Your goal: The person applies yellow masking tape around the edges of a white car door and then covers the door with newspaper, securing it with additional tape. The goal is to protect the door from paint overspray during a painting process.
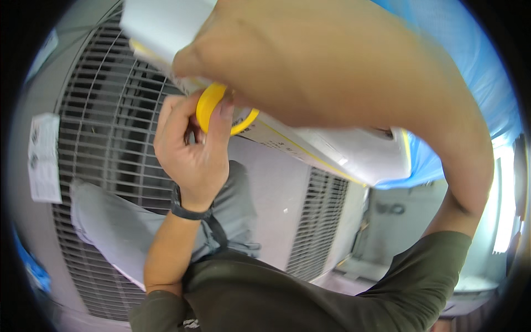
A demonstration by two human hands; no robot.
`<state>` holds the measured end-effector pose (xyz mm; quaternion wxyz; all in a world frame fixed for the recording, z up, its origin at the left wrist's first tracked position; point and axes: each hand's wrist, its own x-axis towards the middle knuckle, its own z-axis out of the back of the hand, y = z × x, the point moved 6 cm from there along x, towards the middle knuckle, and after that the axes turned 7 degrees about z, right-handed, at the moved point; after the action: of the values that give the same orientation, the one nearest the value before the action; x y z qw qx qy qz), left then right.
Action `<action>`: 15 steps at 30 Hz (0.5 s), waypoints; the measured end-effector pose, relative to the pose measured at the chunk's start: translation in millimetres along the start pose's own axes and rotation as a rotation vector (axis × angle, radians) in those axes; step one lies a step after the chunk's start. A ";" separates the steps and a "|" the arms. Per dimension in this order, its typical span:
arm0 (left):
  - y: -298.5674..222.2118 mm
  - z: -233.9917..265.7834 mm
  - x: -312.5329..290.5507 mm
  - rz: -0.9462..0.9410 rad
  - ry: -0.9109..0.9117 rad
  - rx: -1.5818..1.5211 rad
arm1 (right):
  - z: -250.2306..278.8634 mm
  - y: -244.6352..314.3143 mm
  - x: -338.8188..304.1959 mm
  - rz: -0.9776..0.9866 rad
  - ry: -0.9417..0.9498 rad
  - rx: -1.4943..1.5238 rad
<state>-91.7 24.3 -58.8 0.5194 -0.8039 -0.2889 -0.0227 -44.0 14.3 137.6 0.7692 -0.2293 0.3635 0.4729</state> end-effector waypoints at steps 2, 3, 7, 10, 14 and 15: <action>5.3 -2.7 0.5 0.100 -0.087 -0.027 | 6.7 2.7 12.8 -0.036 0.165 -0.151; 3.6 -5.0 -0.7 0.128 -0.097 -0.004 | 4.8 3.4 19.1 -0.067 0.186 -0.162; -0.7 -0.2 -42.3 0.154 -0.353 -0.204 | 1.7 4.7 27.4 -0.196 0.195 -0.143; -29.3 -43.0 -87.0 -0.052 0.040 0.201 | 3.1 16.5 26.8 -0.104 0.158 -0.201; -31.7 -100.7 -113.1 0.154 0.322 0.152 | 5.5 10.0 24.6 -0.301 0.096 -0.244; -33.5 -106.7 -111.7 0.151 0.307 0.154 | 4.9 7.4 23.9 -0.325 0.112 -0.190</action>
<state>-172.9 -105.6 -19.8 0.6177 -0.7682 -0.1459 -0.0838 -42.0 34.3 122.0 0.7889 -0.3824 0.3175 0.3614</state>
